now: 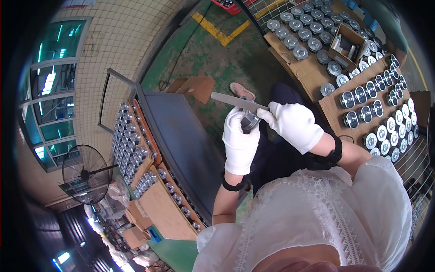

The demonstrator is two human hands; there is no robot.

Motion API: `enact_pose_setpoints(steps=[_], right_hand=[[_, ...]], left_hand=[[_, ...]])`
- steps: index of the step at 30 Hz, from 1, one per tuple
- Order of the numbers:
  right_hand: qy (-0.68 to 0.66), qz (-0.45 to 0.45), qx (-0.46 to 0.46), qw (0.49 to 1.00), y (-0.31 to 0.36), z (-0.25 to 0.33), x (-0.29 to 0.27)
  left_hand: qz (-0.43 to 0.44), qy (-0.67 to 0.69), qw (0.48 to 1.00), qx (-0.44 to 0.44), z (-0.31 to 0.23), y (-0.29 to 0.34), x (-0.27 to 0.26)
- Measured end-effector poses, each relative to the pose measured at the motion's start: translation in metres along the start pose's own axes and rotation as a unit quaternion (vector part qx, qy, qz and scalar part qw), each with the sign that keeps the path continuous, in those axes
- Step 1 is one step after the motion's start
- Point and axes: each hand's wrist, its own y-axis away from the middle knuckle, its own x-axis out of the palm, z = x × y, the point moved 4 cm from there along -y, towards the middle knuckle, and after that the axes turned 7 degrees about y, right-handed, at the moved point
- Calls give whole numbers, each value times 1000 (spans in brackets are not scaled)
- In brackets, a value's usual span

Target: Inspecting, cleaning, and organizing metal automotive components on a work surface in a factory setting.

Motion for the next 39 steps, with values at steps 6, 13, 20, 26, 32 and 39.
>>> enact_pose_setpoints(steps=[6, 13, 20, 26, 32, 39], right_hand=[[-20, 84, 33, 996, 14, -10, -8], [9, 76, 20, 997, 16, -4, 3], [-22, 66, 17, 997, 7, -8, -5], [22, 85, 6, 996, 32, -11, -7], [13, 56, -10, 998, 16, -8, 14], [-49, 104, 31, 993, 17, -14, -2]], left_hand=[[-27, 13, 997, -73, 13, -1, -11], [-6, 8, 1000, -8, 6, 1, -7], [20, 66, 989, -127, 12, 7, -7], [27, 45, 983, -176, 22, 8, -14], [48, 53, 989, -129, 14, 11, -3], [26, 42, 987, -154, 20, 13, -6]])
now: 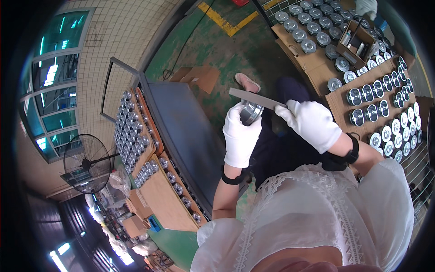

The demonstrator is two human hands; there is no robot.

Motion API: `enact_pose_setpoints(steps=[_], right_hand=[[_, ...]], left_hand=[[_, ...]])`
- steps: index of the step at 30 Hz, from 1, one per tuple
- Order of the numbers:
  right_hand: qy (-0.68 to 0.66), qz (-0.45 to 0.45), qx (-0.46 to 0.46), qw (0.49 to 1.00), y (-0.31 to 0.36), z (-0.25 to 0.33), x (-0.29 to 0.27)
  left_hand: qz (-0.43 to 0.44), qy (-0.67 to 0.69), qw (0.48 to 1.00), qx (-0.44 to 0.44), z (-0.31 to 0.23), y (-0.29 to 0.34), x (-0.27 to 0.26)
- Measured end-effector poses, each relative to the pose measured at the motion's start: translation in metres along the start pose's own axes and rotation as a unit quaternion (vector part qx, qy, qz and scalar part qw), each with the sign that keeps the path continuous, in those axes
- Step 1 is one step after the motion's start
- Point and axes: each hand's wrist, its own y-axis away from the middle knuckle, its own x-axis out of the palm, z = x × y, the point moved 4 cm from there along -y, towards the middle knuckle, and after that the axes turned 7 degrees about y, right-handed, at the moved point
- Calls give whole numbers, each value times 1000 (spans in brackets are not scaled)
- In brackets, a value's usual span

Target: Inspecting, cleaning, and organizing metal automotive components on a work surface in a factory setting.

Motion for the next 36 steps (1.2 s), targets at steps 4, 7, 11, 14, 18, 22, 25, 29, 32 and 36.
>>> enact_pose_setpoints(steps=[4, 7, 11, 14, 18, 22, 25, 29, 32, 36], right_hand=[[90, -13, -21, 996, 14, 4, -2], [89, -17, -24, 996, 11, 7, 2], [62, -53, -28, 996, -7, 15, 6], [11, -97, -40, 994, -20, 11, -4], [50, -13, 8, 999, -10, 0, -21], [68, 59, 15, 996, 13, 4, -25], [45, 22, -8, 999, 2, -7, -7], [-134, -78, 155, 976, -39, -102, 40], [-58, -237, 352, 904, -57, -220, 63], [-24, -316, 458, 831, -50, -352, 77]], left_hand=[[-6, 3, 1000, -9, 4, -2, -4], [-12, -1, 1000, 9, 3, -2, -4], [8, 34, 999, 15, -2, 2, 3], [17, 83, 994, 62, -10, 3, 10], [14, 67, 997, 29, -6, -1, -1], [20, 31, 999, -35, 0, -2, -4], [26, 36, 998, 53, -11, -6, 3], [62, 130, 987, 75, -19, -2, 14], [50, 112, 989, 87, -18, -2, 10], [40, 110, 987, 112, -20, -2, 6]])
